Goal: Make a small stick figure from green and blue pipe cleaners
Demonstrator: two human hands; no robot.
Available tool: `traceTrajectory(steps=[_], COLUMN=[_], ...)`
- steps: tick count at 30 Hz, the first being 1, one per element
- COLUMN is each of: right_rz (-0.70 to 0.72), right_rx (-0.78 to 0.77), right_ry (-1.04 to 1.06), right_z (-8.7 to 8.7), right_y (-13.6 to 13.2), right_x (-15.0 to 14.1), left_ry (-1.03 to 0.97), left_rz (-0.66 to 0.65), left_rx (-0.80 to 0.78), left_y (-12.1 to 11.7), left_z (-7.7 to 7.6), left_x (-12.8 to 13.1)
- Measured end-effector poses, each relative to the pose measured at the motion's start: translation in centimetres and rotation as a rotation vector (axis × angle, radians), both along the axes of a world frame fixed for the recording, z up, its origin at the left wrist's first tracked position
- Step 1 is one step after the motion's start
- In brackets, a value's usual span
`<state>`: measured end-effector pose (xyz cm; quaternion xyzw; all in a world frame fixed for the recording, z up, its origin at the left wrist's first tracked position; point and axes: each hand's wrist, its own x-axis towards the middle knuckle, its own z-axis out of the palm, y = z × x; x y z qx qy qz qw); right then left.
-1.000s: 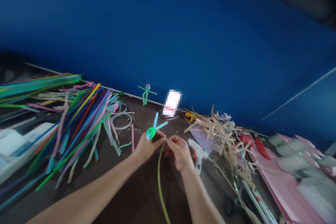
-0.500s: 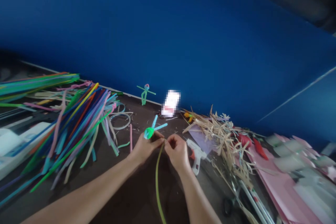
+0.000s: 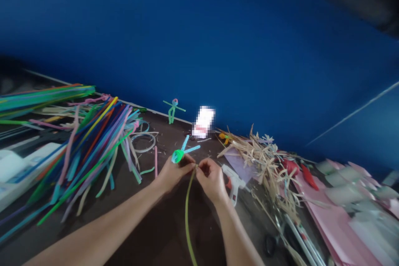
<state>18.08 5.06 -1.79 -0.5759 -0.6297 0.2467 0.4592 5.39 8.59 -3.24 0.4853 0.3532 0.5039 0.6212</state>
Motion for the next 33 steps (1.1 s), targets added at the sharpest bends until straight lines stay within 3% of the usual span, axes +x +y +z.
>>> traceTrajectory(steps=[5, 18, 26, 33], right_rz=[0.015, -0.038, -0.037, -0.012], right_rx=[-0.03, -0.002, 0.032, 0.118], right_ry=[0.052, -0.106, -0.196, -0.367], right_z=[-0.12, 0.16, 0.59, 0.72], right_y=[0.03, -0.15, -0.39, -0.61], right_x=[0.15, -0.1, -0.12, -0.03], left_ry=[-0.002, 0.04, 0.133, 0.131], left_rz=[-0.044, -0.176, -0.175, -0.186], left_rx=[0.034, 0.058, 0.178, 0.132], left_y=[0.03, 0.16, 0.35, 0.52], left_z=[-0.35, -0.48, -0.51, -0.64], left_x=[0.05, 0.13, -0.01, -0.08])
